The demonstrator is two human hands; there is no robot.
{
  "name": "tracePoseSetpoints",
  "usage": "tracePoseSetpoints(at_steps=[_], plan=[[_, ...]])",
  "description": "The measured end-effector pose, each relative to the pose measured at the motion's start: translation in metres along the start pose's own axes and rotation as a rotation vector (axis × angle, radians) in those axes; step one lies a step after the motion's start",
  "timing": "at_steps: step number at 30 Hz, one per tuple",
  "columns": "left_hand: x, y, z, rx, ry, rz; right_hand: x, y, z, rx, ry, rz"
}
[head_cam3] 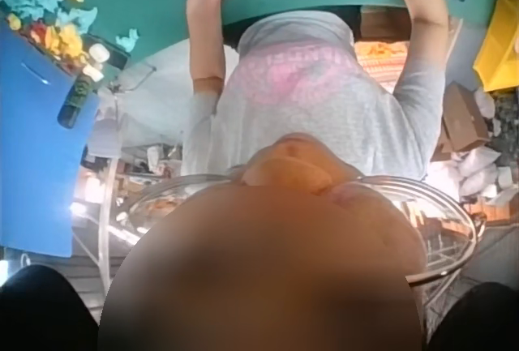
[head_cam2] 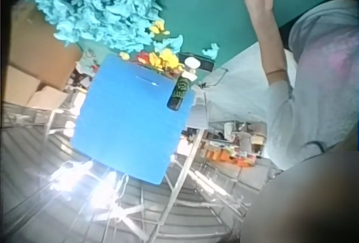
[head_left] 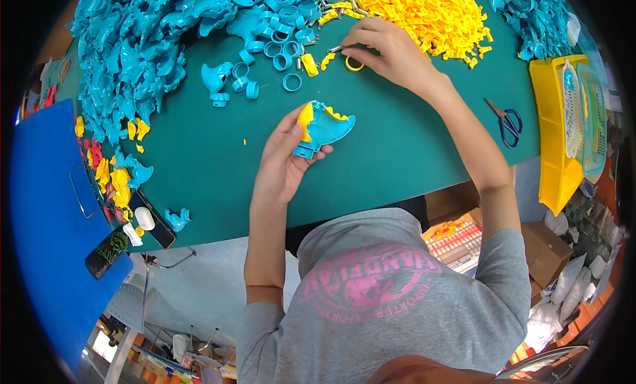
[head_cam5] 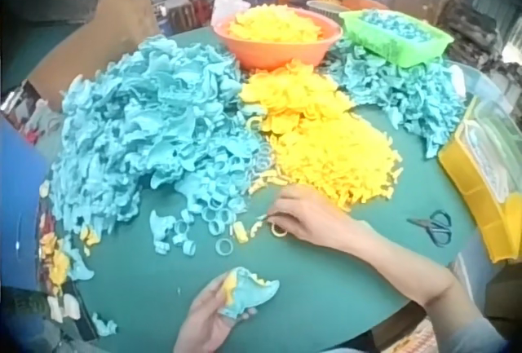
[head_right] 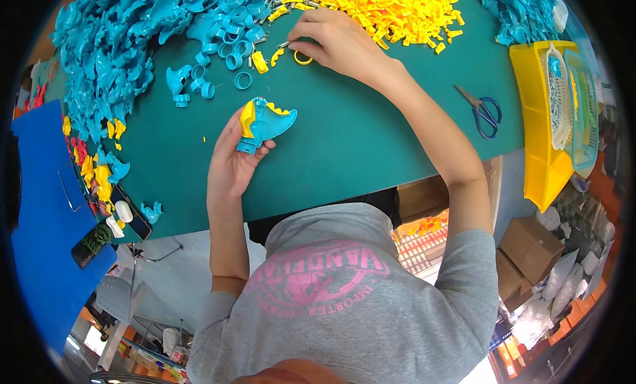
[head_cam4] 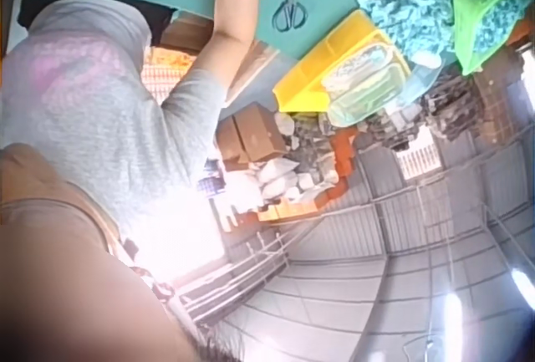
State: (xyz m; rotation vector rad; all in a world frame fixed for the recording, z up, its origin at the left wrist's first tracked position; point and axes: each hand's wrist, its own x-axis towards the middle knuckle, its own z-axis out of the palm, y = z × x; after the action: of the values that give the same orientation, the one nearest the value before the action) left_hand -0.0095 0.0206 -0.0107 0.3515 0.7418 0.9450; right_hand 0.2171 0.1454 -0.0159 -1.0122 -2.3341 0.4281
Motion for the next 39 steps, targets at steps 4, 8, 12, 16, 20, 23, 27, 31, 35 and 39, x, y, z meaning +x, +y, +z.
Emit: tracePoseSetpoints(at_steps=[4,8,12,16,20,23,27,31,35,39], plan=[[-0.004,-0.003,0.002,0.019,0.01,-0.003,0.009,0.008,0.006,-0.014,-0.063,-0.044],[-0.007,-0.005,0.001,0.019,0.0,-0.004,0.023,0.001,-0.001,-0.15,-0.181,-0.09],[-0.01,-0.004,0.001,0.031,0.005,0.006,0.029,-0.012,-0.011,-0.141,-0.33,0.061],[-0.008,-0.003,-0.002,0.024,0.048,-0.019,0.004,-0.022,-0.014,0.571,-0.241,0.241],[-0.001,0.013,-0.015,0.107,-0.057,-0.104,-0.022,-0.034,-0.005,0.918,-0.172,0.346],[0.011,0.041,-0.038,0.155,-0.196,-0.183,-0.035,-0.036,-0.006,0.891,-0.158,0.378],[0.025,0.068,-0.056,0.166,-0.282,-0.243,-0.041,-0.046,-0.007,1.064,-0.118,0.604],[0.023,0.061,-0.026,0.243,-0.059,-0.179,-0.045,-0.056,-0.007,1.064,-0.069,0.541],[0.009,0.039,-0.003,0.238,-0.126,-0.164,-0.038,-0.068,-0.011,1.158,-0.031,0.493],[0.002,0.032,0.011,0.257,-0.13,-0.181,-0.033,-0.072,-0.009,1.199,-0.069,0.465]])
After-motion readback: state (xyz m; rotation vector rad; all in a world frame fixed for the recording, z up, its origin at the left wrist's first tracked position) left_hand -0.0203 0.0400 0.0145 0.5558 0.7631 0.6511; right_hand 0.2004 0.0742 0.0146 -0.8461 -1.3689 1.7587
